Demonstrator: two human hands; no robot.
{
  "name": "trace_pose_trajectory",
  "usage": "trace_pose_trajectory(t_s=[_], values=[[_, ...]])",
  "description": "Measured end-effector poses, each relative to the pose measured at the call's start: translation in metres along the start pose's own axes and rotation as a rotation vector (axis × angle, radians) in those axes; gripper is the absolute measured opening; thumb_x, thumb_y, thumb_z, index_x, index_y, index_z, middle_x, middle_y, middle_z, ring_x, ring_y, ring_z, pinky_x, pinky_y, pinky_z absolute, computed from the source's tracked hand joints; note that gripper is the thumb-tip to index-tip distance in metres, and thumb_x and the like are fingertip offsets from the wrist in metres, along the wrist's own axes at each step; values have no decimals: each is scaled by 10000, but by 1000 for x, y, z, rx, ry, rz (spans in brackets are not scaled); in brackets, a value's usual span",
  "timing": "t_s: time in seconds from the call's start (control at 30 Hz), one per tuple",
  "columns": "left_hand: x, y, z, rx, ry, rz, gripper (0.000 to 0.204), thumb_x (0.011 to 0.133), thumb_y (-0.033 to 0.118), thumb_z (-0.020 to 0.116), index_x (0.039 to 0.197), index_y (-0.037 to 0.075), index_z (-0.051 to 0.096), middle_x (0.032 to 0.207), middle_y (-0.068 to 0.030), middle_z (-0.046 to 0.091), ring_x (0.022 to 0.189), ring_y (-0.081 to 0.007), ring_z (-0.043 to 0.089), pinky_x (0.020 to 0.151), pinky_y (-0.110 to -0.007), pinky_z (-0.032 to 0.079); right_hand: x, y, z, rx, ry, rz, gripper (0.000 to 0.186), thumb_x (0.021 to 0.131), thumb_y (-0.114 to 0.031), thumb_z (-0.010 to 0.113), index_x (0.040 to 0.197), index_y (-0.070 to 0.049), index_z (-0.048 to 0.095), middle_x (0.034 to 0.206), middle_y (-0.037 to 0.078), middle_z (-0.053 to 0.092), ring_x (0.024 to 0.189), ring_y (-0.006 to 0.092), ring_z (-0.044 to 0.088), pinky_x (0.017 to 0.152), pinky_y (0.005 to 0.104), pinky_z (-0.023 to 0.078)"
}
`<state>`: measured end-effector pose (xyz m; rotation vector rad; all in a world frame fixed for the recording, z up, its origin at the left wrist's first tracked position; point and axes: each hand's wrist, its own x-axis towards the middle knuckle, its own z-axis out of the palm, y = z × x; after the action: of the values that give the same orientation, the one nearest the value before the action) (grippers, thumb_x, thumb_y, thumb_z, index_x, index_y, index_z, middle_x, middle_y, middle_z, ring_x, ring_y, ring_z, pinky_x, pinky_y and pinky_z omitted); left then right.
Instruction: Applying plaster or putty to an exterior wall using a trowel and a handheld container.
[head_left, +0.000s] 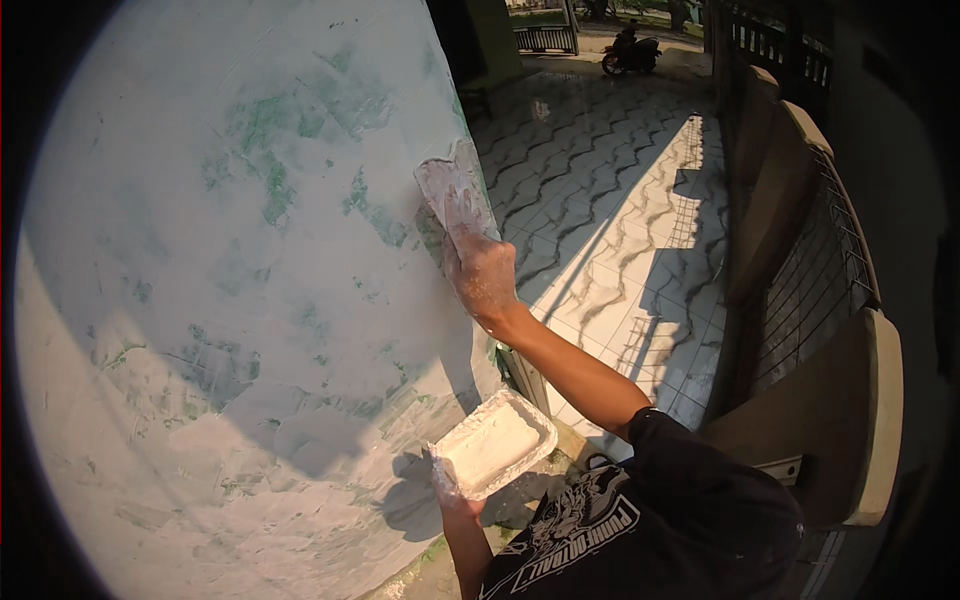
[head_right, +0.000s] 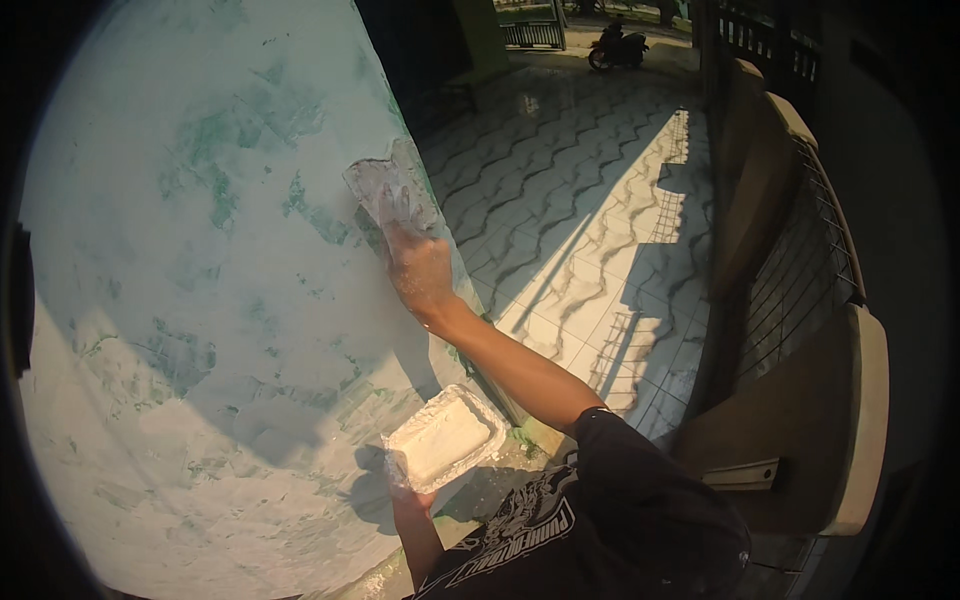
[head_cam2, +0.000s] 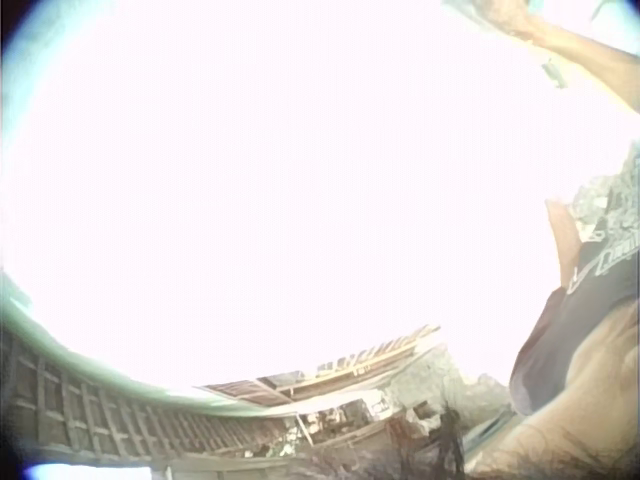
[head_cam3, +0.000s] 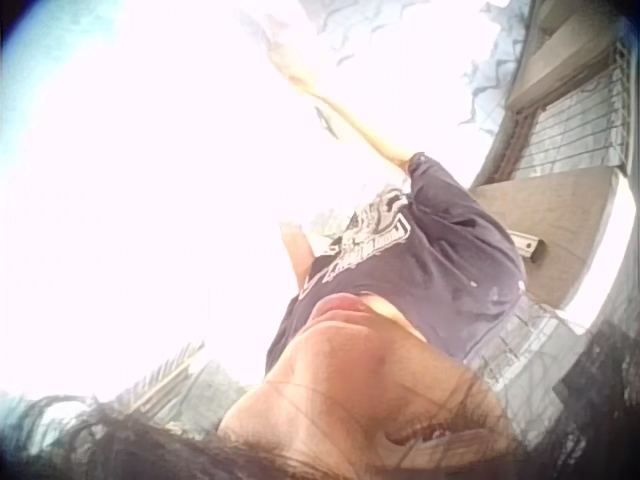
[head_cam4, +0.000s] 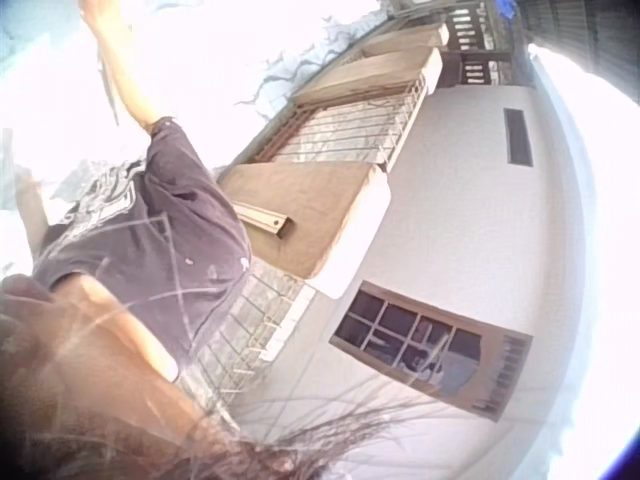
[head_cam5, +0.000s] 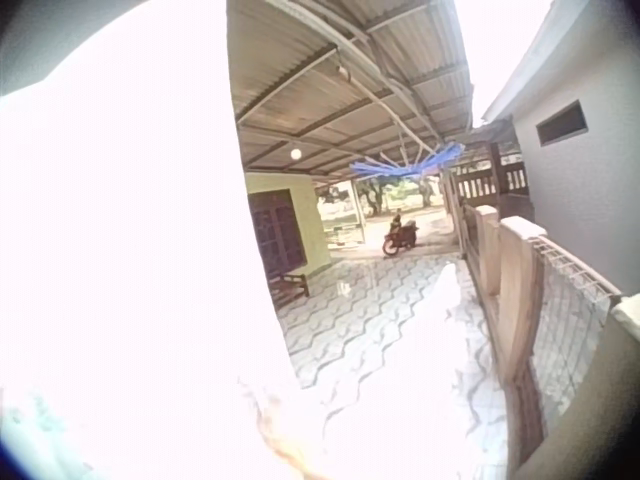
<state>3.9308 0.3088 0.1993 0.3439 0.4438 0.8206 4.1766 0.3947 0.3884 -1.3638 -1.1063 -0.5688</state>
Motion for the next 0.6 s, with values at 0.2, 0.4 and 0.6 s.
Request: trace_pose_trajectory(t_s=[0.2,0.4,0.6], values=[[-6,15,-1,4,4,-36,620,914,518,342,1268,16,423,1264,-173,490,1154,-360,473,971,-510,377,-21,-7,-8,112,-55,-172,442,723,28,574,1162,-10,547,663,163,571,531,289,557,489,322,444],[-15,16,-10,33,60,-26,619,914,515,345,1277,18,411,1280,-174,474,1156,-359,470,970,-521,372,2,2,-19,162,146,99,248,739,22,558,983,20,606,609,146,524,476,247,483,484,313,415],[-22,19,-17,23,39,-31,539,896,441,390,1250,38,450,1264,-162,492,1149,-358,479,964,-532,372,-53,-6,4,169,45,-66,416,739,20,557,1152,-25,571,614,167,521,477,273,516,477,331,420]])
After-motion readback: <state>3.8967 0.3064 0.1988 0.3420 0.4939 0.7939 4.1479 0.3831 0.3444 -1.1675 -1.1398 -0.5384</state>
